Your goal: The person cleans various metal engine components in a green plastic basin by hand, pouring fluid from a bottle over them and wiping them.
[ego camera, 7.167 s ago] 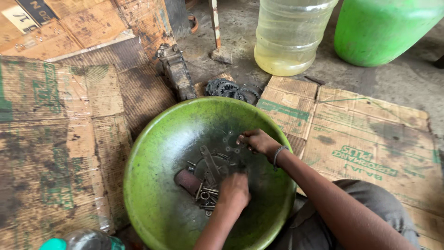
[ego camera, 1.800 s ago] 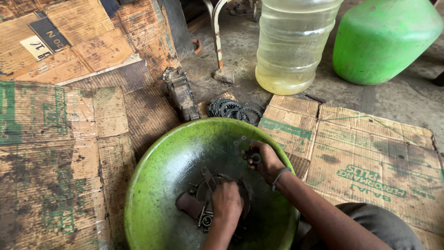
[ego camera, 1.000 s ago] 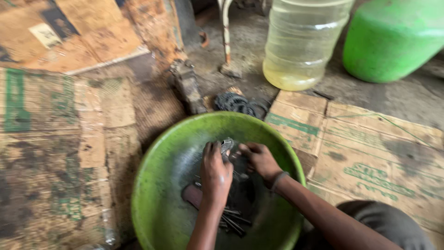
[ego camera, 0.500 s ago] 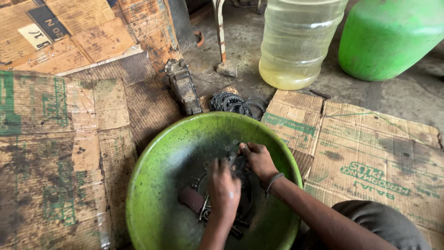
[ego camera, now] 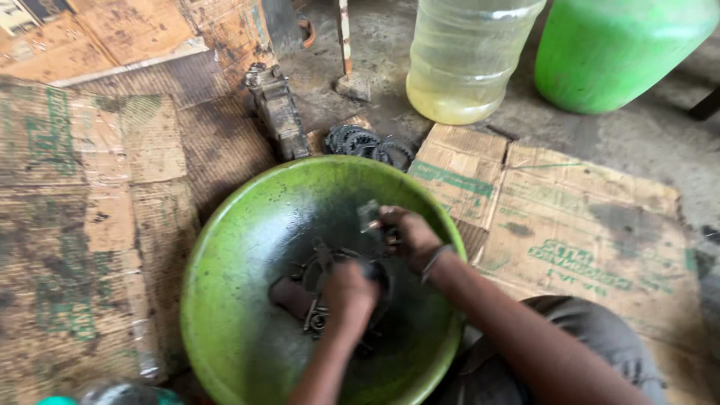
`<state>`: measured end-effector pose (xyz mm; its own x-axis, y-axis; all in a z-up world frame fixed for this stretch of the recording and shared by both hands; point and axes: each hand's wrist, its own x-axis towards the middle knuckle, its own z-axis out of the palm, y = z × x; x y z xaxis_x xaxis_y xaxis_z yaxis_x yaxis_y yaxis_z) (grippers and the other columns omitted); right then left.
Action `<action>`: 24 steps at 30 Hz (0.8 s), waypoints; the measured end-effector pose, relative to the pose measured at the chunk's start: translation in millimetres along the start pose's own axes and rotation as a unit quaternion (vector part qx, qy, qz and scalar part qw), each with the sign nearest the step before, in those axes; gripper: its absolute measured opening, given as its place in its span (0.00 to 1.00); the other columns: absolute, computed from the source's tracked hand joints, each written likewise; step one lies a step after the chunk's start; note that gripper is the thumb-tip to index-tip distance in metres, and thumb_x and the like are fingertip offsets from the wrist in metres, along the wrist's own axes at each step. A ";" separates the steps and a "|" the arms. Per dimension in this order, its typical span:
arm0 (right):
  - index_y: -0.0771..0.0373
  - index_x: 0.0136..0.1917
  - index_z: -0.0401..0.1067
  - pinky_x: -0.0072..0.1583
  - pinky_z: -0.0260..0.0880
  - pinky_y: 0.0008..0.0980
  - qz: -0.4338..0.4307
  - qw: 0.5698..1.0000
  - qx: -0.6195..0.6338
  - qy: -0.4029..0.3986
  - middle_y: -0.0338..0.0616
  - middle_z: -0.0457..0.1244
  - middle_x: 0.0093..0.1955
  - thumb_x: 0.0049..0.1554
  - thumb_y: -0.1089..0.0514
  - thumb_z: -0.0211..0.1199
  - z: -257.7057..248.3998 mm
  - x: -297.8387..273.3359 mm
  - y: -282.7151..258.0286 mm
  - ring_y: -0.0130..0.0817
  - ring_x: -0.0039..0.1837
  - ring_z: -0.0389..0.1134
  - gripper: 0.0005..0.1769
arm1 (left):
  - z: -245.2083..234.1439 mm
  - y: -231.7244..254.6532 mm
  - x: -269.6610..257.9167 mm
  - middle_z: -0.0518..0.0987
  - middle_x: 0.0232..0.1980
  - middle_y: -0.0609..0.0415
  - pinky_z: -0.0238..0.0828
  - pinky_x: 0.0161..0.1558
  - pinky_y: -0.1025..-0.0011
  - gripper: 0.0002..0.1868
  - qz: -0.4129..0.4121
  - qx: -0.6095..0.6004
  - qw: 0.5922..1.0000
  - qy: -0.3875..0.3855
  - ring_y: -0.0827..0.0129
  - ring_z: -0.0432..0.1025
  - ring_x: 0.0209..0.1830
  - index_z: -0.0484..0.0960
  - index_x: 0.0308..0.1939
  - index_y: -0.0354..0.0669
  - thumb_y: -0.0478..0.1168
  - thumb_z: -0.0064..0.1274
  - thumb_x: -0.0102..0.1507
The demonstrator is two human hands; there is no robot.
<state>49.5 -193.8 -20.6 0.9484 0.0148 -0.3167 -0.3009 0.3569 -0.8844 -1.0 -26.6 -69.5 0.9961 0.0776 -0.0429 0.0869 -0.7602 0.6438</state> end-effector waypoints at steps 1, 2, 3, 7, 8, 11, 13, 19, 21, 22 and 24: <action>0.54 0.47 0.72 0.32 0.52 0.26 0.043 0.996 0.065 -0.035 0.33 0.65 0.35 0.64 0.50 0.58 -6.6 5.3 -7.5 0.23 0.29 0.55 0.08 | 18.3 1.8 -1.3 0.83 0.33 0.40 0.77 0.41 0.50 0.05 0.099 0.070 0.993 0.011 0.43 0.80 0.37 0.85 0.29 0.41 0.38 0.58 0.57; 0.53 0.46 0.70 0.31 0.50 0.27 0.086 0.985 0.131 -0.068 0.31 0.62 0.32 0.65 0.48 0.55 -9.1 8.1 -8.3 0.23 0.28 0.52 0.11 | 26.2 -2.5 -4.6 0.83 0.33 0.39 0.77 0.41 0.51 0.05 0.199 0.140 0.970 0.020 0.43 0.80 0.36 0.86 0.29 0.42 0.37 0.57 0.58; 0.53 0.46 0.70 0.31 0.50 0.27 0.086 0.984 0.140 -0.068 0.31 0.62 0.32 0.65 0.48 0.55 -6.2 7.6 -0.7 0.23 0.28 0.52 0.11 | 22.1 -12.5 -10.7 0.83 0.33 0.39 0.77 0.41 0.51 0.05 0.201 0.148 0.968 0.017 0.43 0.80 0.36 0.86 0.29 0.42 0.37 0.57 0.58; 0.51 0.42 0.68 0.32 0.50 0.28 0.143 0.970 0.169 -0.097 0.31 0.57 0.30 0.62 0.55 0.51 -24.1 12.0 5.8 0.25 0.27 0.48 0.07 | -26.7 20.3 -19.3 0.84 0.36 0.36 0.76 0.39 0.52 0.08 0.122 0.005 0.990 -0.069 0.43 0.80 0.36 0.86 0.32 0.35 0.35 0.62 0.50; 0.52 0.40 0.66 0.32 0.50 0.29 0.168 0.963 0.170 -0.122 0.32 0.56 0.29 0.62 0.55 0.51 -19.8 18.0 12.8 0.25 0.26 0.47 0.08 | -54.4 26.7 -17.8 0.86 0.35 0.37 0.77 0.41 0.56 0.08 0.019 -0.073 0.992 -0.096 0.48 0.82 0.37 0.88 0.36 0.35 0.35 0.59 0.57; 0.53 0.39 0.66 0.31 0.49 0.30 0.186 0.961 0.133 -0.158 0.30 0.58 0.29 0.60 0.57 0.47 -14.1 22.0 25.8 0.23 0.24 0.45 0.09 | -104.9 58.8 -15.5 0.89 0.41 0.42 0.79 0.44 0.62 0.14 0.137 -0.322 0.937 0.017 0.49 0.84 0.39 0.86 0.46 0.36 0.34 0.58 0.57; 0.51 0.36 0.64 0.29 0.48 0.28 0.210 0.947 0.126 -0.208 0.30 0.57 0.27 0.63 0.42 0.48 -2.3 10.1 27.1 0.24 0.23 0.47 0.19 | -105.2 76.5 -24.0 0.87 0.43 0.42 0.80 0.42 0.60 0.15 0.081 -0.345 0.935 -0.031 0.49 0.83 0.40 0.85 0.48 0.37 0.34 0.56 0.58; 0.53 0.32 0.63 0.29 0.52 0.34 0.235 0.970 0.003 -0.064 0.38 0.56 0.24 0.58 0.20 0.45 41.5 -37.2 -25.5 0.35 0.24 0.55 0.36 | -94.1 74.8 -3.9 0.80 0.52 0.33 0.73 0.52 0.52 0.21 0.254 -0.049 0.949 0.179 0.39 0.76 0.49 0.80 0.51 0.29 0.31 0.57 0.53; 0.52 0.33 0.65 0.28 0.52 0.33 0.214 0.973 -0.010 -0.091 0.38 0.56 0.24 0.59 0.21 0.46 46.4 -41.7 -27.2 0.35 0.24 0.55 0.35 | -96.7 73.4 -8.9 0.79 0.52 0.35 0.73 0.52 0.53 0.22 0.208 -0.060 0.969 0.121 0.41 0.76 0.49 0.79 0.51 0.28 0.31 0.57 0.53; 0.52 0.35 0.68 0.31 0.56 0.35 0.186 0.980 -0.051 -0.048 0.38 0.60 0.27 0.57 0.21 0.42 47.3 -38.9 -24.4 0.35 0.27 0.58 0.36 | -95.0 76.9 -15.3 0.80 0.50 0.38 0.73 0.51 0.53 0.17 0.154 -0.084 0.981 0.084 0.44 0.77 0.48 0.80 0.49 0.32 0.34 0.56 0.57; 0.52 0.37 0.71 0.33 0.60 0.38 0.159 0.983 -0.091 -0.007 0.39 0.64 0.29 0.56 0.21 0.37 43.2 -24.1 -13.4 0.35 0.31 0.62 0.38 | -91.0 83.4 -22.9 0.81 0.48 0.41 0.73 0.51 0.53 0.12 0.096 -0.106 0.989 0.046 0.47 0.77 0.47 0.81 0.47 0.35 0.36 0.56 0.61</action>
<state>35.0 -158.6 13.7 0.8044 0.1113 -0.5836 -0.5941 0.1591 -0.7885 -18.1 -33.1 54.7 0.9872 0.0102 0.1593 -0.1194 -0.6153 0.7792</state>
